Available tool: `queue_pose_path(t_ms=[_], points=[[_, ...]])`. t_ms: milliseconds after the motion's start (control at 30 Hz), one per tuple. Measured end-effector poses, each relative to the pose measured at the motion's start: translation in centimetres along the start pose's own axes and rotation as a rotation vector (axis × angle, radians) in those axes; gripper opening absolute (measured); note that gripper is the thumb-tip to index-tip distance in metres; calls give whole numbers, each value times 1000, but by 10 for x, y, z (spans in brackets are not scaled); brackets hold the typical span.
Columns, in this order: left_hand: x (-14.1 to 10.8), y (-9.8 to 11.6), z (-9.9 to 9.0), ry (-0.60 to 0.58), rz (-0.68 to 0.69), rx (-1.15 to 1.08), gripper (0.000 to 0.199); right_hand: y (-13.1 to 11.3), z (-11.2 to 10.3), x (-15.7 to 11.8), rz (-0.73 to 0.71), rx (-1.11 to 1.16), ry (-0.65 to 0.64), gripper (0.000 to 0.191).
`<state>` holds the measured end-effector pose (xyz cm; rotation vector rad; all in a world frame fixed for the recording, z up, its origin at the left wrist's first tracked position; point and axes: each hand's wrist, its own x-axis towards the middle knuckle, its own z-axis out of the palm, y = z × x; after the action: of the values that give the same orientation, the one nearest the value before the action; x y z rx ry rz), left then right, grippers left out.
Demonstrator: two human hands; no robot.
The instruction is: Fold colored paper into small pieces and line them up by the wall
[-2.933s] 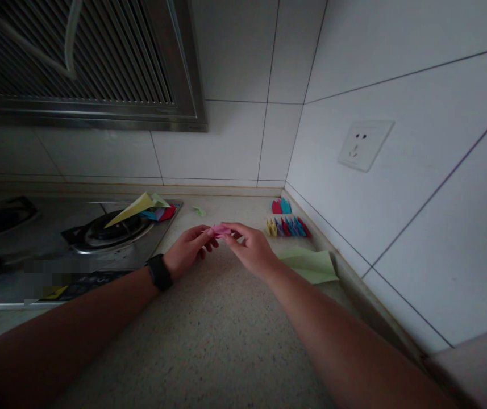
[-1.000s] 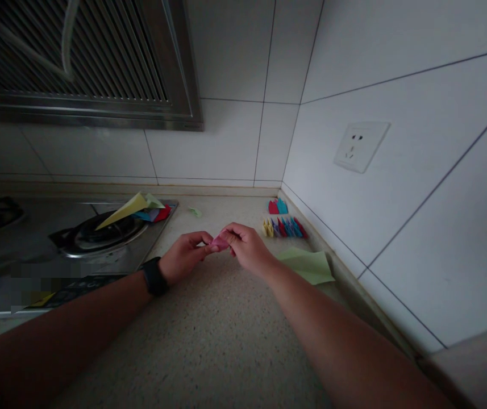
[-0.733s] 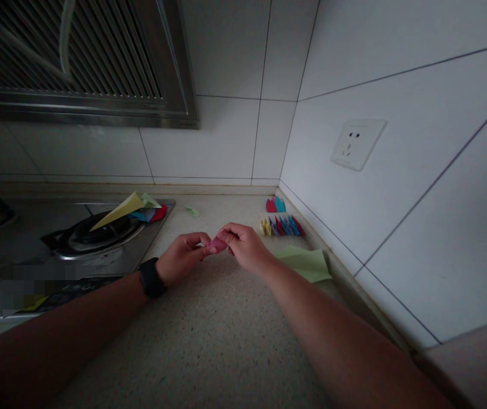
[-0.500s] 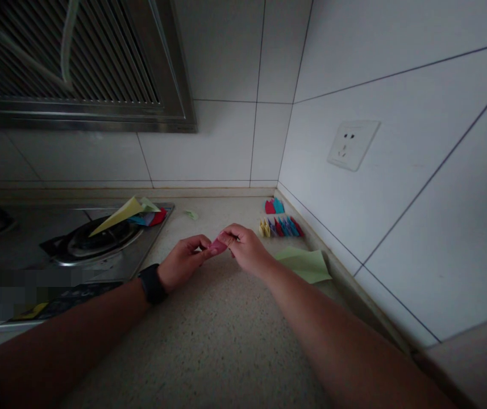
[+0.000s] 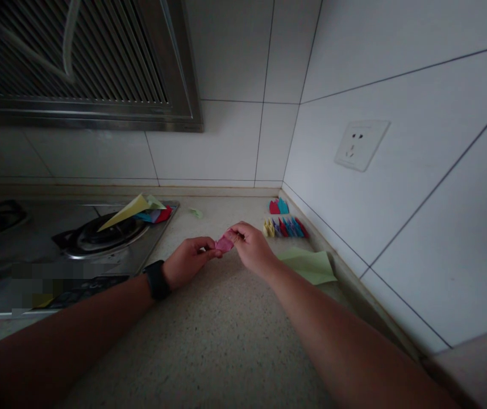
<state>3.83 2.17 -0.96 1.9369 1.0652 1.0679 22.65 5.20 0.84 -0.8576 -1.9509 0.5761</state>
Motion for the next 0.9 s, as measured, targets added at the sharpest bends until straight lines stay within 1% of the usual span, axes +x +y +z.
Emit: queue_pose_path(t_ms=[200,333,467,633,900], points=[[-3,5,-3,14,-9,62,23,0,1,1,78,41,-3,25],[-2,8,-2,11,-20,83,25,2,2,2,113,20,37,26],[0,5,-2,7,-22,68,22,6,2,1,117,13,63,28],[0,0,-2,38,-19,45,19,8,2,-1,138,37,39,29],[0,3,-3,18,-38,32,21,5,2,-1,136,58,19,29]])
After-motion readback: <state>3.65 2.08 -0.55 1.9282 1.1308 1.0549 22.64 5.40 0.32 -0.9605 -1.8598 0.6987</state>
